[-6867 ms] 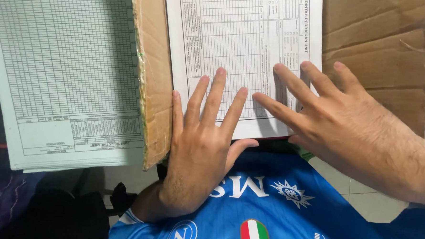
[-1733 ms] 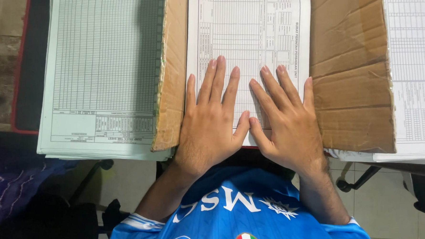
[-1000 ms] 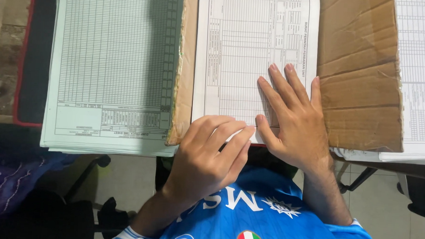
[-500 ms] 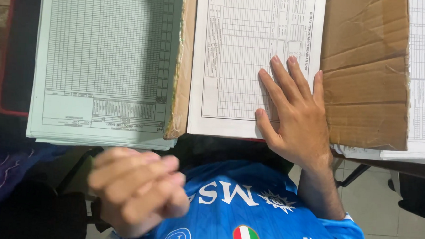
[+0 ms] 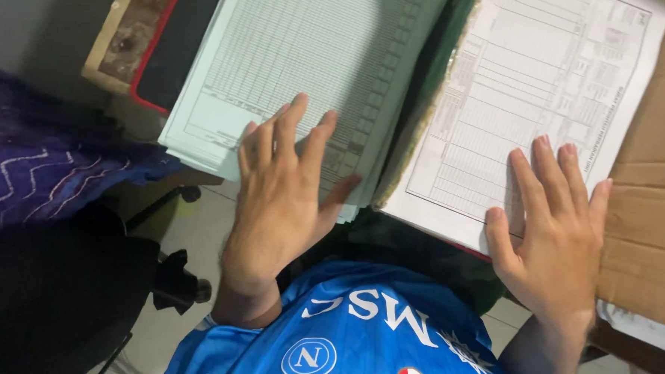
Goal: Flipping through and smoothing down a stack of printed forms on a desk
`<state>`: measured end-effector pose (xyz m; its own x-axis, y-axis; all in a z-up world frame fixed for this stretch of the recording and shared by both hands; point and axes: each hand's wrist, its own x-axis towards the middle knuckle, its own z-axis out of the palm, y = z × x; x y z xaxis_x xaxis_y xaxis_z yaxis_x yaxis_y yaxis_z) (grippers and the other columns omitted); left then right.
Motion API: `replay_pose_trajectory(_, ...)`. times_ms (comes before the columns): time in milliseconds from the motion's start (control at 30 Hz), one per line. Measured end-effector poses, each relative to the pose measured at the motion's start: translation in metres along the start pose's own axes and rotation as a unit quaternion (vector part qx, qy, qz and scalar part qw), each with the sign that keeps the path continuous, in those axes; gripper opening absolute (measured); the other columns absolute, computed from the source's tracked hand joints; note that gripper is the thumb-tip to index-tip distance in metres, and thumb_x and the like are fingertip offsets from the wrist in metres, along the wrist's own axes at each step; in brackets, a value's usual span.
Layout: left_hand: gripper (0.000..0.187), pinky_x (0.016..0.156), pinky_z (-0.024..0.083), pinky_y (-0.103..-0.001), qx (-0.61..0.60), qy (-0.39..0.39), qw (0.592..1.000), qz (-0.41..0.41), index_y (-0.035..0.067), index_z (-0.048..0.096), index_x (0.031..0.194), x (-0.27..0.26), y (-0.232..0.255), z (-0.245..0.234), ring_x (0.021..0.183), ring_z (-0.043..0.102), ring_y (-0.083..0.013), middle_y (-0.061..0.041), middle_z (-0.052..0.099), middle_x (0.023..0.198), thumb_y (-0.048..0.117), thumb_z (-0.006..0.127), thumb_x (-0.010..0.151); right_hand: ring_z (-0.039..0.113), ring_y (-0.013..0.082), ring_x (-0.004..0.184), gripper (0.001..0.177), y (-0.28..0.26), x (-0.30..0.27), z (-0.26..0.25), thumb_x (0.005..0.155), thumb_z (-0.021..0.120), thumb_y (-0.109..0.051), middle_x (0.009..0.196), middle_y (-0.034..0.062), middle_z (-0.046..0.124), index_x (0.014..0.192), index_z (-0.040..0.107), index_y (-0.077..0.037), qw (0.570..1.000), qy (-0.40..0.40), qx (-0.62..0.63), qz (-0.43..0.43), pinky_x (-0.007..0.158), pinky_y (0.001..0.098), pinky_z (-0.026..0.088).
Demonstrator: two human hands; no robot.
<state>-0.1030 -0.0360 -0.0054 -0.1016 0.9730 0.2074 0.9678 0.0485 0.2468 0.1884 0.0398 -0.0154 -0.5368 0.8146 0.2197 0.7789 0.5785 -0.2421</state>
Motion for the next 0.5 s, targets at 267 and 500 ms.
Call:
replay_pose_trajectory(267,0.070,0.113,0.034,-0.067,-0.018,-0.023,1.000,-0.011,0.012,0.046,0.151,-0.001,-0.004,0.000,0.142,0.041,-0.0408,-0.023,0.039,0.155,0.058,0.055,0.100,0.032,0.0470,0.156,0.060,-0.002,0.000,0.001,0.104,0.049,-0.027,0.166,0.0270,0.045,0.155,0.054,0.003,1.000,-0.011,0.003,-0.001,0.118,0.0785,0.019)
replay_pose_trajectory(500,0.079,0.107,0.034,-0.064,-0.022,-0.047,0.999,0.000,0.015,0.044,0.153,-0.001,-0.013,0.003,0.136,0.044,-0.0402,-0.020,0.034,0.158,0.071,0.046,0.098,0.031,0.0456,0.156,0.059,-0.002,-0.001,0.000,0.103,0.051,-0.025,0.166,0.0245,0.044,0.155,0.054,0.000,1.000,-0.007,0.012,0.005,0.118,0.0785,0.018)
